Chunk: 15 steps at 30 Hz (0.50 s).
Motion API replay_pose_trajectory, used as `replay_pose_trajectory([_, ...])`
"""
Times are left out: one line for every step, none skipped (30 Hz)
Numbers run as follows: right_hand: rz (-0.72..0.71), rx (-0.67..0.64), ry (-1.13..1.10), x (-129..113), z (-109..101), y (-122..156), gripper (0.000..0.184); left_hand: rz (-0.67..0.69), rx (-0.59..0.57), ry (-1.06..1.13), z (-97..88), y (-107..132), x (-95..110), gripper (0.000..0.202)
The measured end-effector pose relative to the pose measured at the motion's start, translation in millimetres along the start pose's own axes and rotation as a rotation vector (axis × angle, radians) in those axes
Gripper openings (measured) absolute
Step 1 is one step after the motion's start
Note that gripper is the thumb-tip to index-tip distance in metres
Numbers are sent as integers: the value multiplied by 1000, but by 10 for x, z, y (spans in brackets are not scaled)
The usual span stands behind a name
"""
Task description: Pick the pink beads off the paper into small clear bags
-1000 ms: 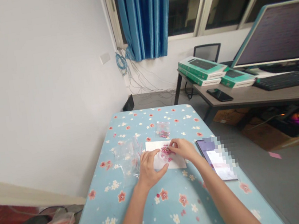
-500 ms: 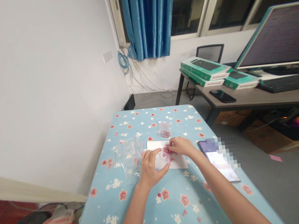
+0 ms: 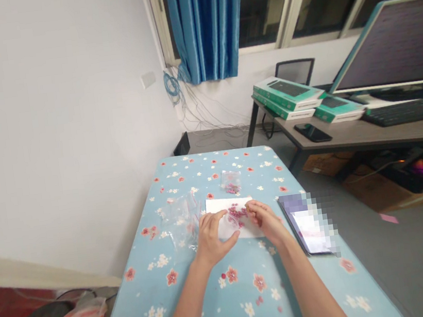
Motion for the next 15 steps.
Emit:
replay_pose_trajectory([8, -3, -50, 22, 23, 32, 26, 4, -2, 0, 2, 2, 1, 45])
replay_pose_trajectory([9, -11, -83, 34, 46, 54, 25, 8, -3, 0, 3, 3, 3, 45])
replay_pose_trajectory([5, -24, -102, 39, 68, 67, 25, 11, -3, -1, 3, 4, 4, 46])
replay_pose_trajectory([1, -40, -113, 38, 90, 73, 25, 15, -2, -1, 2, 5, 4, 46])
replay_pose_trajectory([-4, -53, -119, 35, 110, 77, 25, 17, -2, -2, 2, 6, 4, 46])
replay_pose_trajectory([-10, -65, -120, 30, 129, 81, 25, 19, -3, -3, 3, 7, 3, 46])
replay_pose_trajectory([-14, -74, -119, 25, 150, 86, 24, 22, -4, -5, 5, 8, 2, 46])
replay_pose_trajectory([-16, -81, -114, 19, 172, 93, 24, 25, -4, -7, 7, 9, 2, 47])
replay_pose_trajectory([-18, -88, -105, 14, 196, 102, 24, 29, -3, -8, 9, 9, 2, 47])
replay_pose_trajectory([-17, -99, -92, 7, 223, 114, 23, 32, -2, -9, 11, 10, 3, 47])
replay_pose_trajectory([-16, -110, -73, 0, 251, 126, 23, 36, 1, -10, 13, 9, 4, 47])
replay_pose_trajectory([-17, -121, -50, -9, 277, 138, 24, 36, 4, -9, 12, 9, 5, 47])
replay_pose_trajectory([-21, -130, -23, -18, 299, 148, 24, 34, 8, -7, 11, 8, 4, 47])
replay_pose_trajectory([-25, -137, 2, -28, 314, 156, 25, 27, 10, -3, 10, 7, 3, 46])
replay_pose_trajectory([-30, -138, 23, -36, 320, 161, 25, 17, 12, 4, 8, 7, 0, 46])
Point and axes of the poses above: each hand's wrist, its own y-axis away from the middle knuckle, its own z-axis out of the palm, x = y × z, the point moved 3 cm from there along -y, towards the middle knuckle, and after that the axes turned 1 degree about y, right-handed, at the moved point
